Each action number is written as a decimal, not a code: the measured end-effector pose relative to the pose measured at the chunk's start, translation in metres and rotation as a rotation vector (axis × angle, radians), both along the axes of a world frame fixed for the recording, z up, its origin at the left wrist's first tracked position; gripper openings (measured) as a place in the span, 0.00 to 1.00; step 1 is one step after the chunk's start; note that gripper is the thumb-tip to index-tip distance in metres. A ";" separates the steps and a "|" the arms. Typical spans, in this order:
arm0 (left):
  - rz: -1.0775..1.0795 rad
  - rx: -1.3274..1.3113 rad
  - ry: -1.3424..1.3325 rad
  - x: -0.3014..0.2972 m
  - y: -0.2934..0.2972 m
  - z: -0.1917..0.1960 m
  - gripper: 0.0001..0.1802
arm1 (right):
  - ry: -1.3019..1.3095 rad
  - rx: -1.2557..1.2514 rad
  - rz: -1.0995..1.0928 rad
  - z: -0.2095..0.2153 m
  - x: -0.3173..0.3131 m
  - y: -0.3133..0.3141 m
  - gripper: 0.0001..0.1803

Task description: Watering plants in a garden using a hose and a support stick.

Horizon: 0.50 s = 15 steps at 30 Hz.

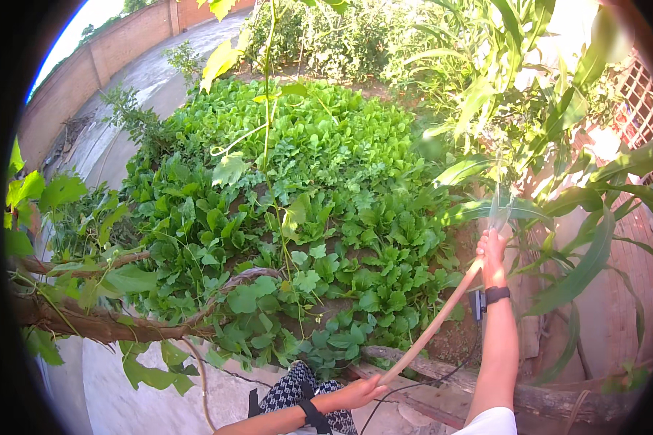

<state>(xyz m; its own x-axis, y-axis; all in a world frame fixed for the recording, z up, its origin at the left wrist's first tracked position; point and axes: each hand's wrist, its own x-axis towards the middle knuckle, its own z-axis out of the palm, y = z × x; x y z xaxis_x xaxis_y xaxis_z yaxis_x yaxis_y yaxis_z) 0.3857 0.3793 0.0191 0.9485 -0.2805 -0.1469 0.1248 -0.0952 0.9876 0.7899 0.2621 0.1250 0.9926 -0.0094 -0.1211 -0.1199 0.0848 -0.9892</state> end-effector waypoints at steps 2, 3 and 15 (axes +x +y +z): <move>-0.007 -0.018 0.028 0.003 -0.003 0.001 0.16 | 0.017 -0.036 -0.009 -0.005 0.007 -0.001 0.11; -0.017 0.010 0.069 0.002 -0.003 0.006 0.16 | 0.016 -0.029 0.009 -0.005 0.001 0.007 0.11; -0.056 0.025 0.044 0.001 -0.023 0.007 0.17 | 0.009 0.034 0.031 0.007 0.003 0.009 0.11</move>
